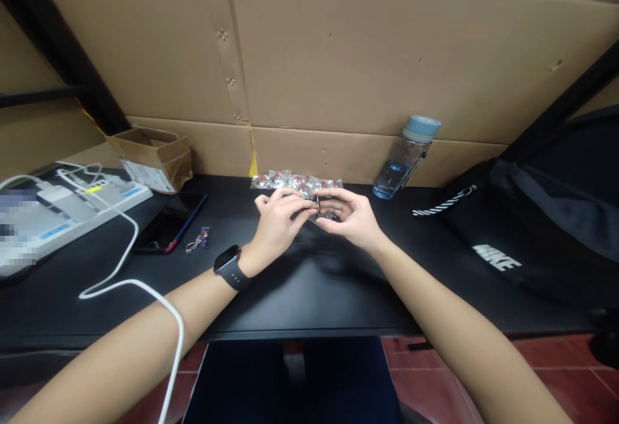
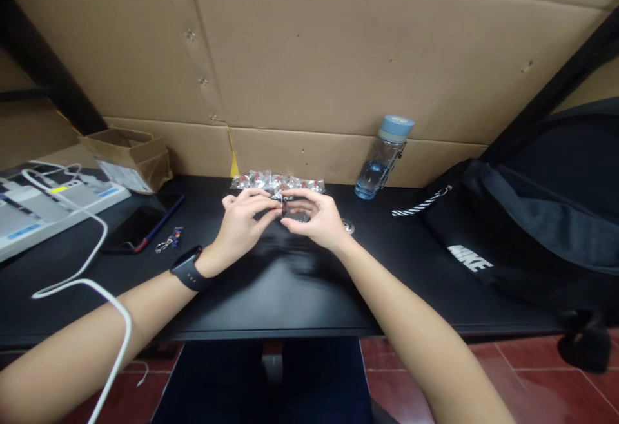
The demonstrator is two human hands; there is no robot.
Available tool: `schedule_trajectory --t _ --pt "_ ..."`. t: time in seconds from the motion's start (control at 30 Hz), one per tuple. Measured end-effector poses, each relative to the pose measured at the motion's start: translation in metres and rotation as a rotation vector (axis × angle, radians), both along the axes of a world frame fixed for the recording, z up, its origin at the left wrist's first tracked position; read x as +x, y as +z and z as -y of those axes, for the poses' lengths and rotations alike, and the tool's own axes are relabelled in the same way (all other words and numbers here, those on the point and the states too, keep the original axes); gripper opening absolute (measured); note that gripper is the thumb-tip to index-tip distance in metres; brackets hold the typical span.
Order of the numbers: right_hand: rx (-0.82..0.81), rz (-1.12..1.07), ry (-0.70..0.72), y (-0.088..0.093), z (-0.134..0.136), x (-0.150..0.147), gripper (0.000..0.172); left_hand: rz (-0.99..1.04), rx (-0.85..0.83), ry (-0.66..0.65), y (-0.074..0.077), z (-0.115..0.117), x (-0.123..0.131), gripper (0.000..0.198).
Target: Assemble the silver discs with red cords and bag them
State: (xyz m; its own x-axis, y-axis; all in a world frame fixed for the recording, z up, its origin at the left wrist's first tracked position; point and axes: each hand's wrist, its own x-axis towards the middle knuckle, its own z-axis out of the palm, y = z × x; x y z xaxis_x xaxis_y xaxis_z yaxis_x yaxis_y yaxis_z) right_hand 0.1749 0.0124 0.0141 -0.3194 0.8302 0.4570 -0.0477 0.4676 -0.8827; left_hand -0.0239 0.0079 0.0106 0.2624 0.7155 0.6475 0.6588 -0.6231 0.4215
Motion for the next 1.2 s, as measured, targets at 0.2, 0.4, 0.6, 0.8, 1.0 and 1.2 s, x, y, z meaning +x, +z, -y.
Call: schedule_trajectory --t 0.2,0.4,0.6,0.8,1.0,1.2 --pt "0.002 0.008 -0.004 0.000 0.001 -0.001 0.055 -0.033 0.071 0.020 0.003 0.002 -0.001 0.025" --pt "0.008 0.011 -0.015 -0.001 0.002 -0.002 0.056 -0.058 0.138 0.026 0.002 0.001 -0.003 0.020" --pt "-0.003 0.014 -0.053 0.000 0.003 -0.005 0.053 -0.089 0.236 0.057 0.003 0.000 -0.004 0.012" --pt "-0.049 0.029 -0.100 -0.002 0.000 -0.005 0.042 -0.056 0.241 0.093 0.000 0.000 -0.001 0.006" --pt "-0.012 0.081 -0.053 0.002 0.001 0.001 0.042 -0.032 0.200 0.123 0.002 0.002 0.000 0.008" --pt "0.130 0.214 -0.094 0.012 0.006 0.005 0.020 -0.020 0.194 0.133 0.002 0.004 0.001 0.008"
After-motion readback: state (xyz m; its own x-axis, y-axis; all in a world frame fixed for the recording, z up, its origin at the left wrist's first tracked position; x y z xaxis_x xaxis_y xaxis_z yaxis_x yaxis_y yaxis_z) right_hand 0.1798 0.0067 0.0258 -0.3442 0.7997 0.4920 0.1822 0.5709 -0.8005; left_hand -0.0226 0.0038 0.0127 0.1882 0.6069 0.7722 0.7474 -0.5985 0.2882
